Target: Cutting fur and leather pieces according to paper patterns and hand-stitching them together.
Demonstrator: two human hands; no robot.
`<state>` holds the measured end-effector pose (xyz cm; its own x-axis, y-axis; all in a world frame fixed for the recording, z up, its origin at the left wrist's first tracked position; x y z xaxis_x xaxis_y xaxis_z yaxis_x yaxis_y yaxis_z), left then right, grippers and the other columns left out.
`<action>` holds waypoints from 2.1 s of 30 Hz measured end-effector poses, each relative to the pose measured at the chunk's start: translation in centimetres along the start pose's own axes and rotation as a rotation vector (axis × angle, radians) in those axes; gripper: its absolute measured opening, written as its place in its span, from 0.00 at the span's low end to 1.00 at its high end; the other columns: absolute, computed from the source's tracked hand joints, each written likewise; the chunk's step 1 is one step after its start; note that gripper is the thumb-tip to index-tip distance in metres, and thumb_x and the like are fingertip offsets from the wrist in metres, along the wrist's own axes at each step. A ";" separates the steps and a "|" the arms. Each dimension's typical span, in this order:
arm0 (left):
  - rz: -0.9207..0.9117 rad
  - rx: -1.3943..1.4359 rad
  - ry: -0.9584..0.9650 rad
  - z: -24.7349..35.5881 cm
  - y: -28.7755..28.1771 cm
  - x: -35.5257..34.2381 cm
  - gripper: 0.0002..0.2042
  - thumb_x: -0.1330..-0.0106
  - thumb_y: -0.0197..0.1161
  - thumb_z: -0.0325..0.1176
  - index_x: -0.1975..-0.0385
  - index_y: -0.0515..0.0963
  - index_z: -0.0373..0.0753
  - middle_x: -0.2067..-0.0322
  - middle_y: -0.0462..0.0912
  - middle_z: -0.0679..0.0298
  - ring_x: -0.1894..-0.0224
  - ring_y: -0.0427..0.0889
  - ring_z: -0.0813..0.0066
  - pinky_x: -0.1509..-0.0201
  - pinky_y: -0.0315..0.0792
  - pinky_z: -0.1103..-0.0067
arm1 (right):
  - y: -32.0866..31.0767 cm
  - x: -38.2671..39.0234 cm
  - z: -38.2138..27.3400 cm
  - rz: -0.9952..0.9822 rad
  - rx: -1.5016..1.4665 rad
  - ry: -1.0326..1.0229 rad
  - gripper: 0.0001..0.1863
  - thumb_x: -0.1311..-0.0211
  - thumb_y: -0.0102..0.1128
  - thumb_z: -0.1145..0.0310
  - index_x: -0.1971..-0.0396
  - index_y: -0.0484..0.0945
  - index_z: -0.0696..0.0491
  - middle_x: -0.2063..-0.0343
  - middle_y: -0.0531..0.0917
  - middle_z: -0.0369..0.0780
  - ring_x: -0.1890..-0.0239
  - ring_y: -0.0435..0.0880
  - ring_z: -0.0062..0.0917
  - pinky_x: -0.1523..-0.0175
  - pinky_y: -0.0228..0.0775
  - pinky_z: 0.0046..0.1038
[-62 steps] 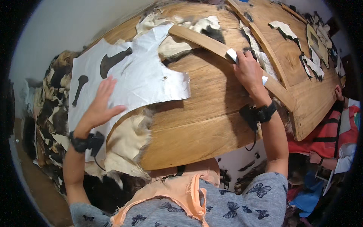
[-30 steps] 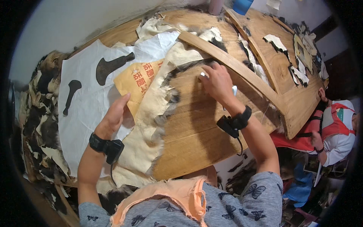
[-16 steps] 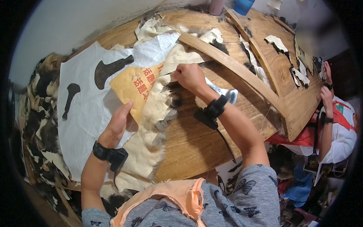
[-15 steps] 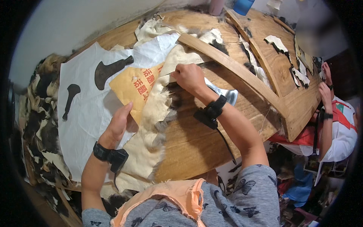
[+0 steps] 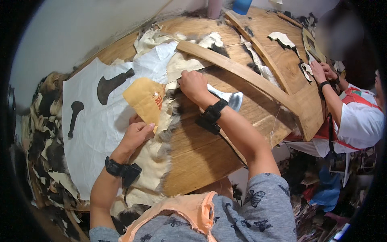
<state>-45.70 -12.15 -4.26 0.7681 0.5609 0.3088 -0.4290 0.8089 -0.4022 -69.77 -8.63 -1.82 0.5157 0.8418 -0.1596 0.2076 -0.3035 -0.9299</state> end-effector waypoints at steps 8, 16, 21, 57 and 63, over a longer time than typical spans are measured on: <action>-0.008 0.029 -0.046 0.7 1.4 -0.1 0.16 0.38 0.56 0.42 0.77 0.81 0.34 0.82 0.79 0.67 0.69 0.75 0.75 0.58 0.68 0.79 | -9.6 9.5 6.4 0.089 -0.001 0.180 0.12 0.46 0.59 0.58 0.70 0.74 0.50 0.80 0.81 0.44 0.74 0.80 0.42 0.69 0.71 0.41; 0.029 0.042 -0.089 -0.7 0.4 -0.2 0.18 0.36 0.55 0.40 0.83 0.74 0.33 0.86 0.68 0.74 0.79 0.66 0.84 0.74 0.60 0.84 | -17.0 15.9 16.2 0.337 0.260 0.177 0.15 0.50 0.60 0.62 0.61 0.75 0.50 0.62 0.78 0.49 0.53 0.74 0.43 0.52 0.68 0.38; 0.029 0.043 -0.098 -1.2 1.0 -0.2 0.18 0.37 0.56 0.42 0.81 0.77 0.33 0.85 0.73 0.71 0.77 0.70 0.81 0.68 0.65 0.83 | -15.6 15.6 21.0 0.354 0.481 0.064 0.27 0.53 0.64 0.65 0.49 0.71 0.46 0.60 0.75 0.45 0.53 0.72 0.40 0.47 0.64 0.38; 0.086 -0.033 0.006 1.4 0.9 0.6 0.17 0.35 0.55 0.38 0.83 0.73 0.33 0.85 0.68 0.73 0.81 0.64 0.85 0.76 0.59 0.85 | -35.7 20.4 5.6 1.430 0.194 -0.089 0.30 0.41 0.56 0.72 0.39 0.57 0.57 0.75 0.79 0.39 0.78 0.74 0.14 0.72 0.67 0.16; 0.000 0.121 -0.064 -0.3 1.1 0.2 0.16 0.35 0.54 0.37 0.84 0.70 0.38 0.85 0.63 0.77 0.83 0.59 0.87 0.78 0.55 0.86 | -24.3 16.5 18.3 0.592 0.207 0.181 0.05 0.50 0.58 0.72 0.72 0.80 0.52 0.76 0.77 0.42 0.67 0.77 0.36 0.62 0.70 0.34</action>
<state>-45.89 -11.20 -4.96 0.7378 0.5677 0.3650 -0.4862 0.8222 -0.2959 -81.52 20.82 12.04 0.6297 0.4645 -0.6227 -0.3094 -0.5854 -0.7494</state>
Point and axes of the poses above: each hand's wrist, its own x-axis away from the middle knuckle, its own y-axis out of the palm, z = x × y, the point moved 6 cm from there along -x, towards the middle knuckle
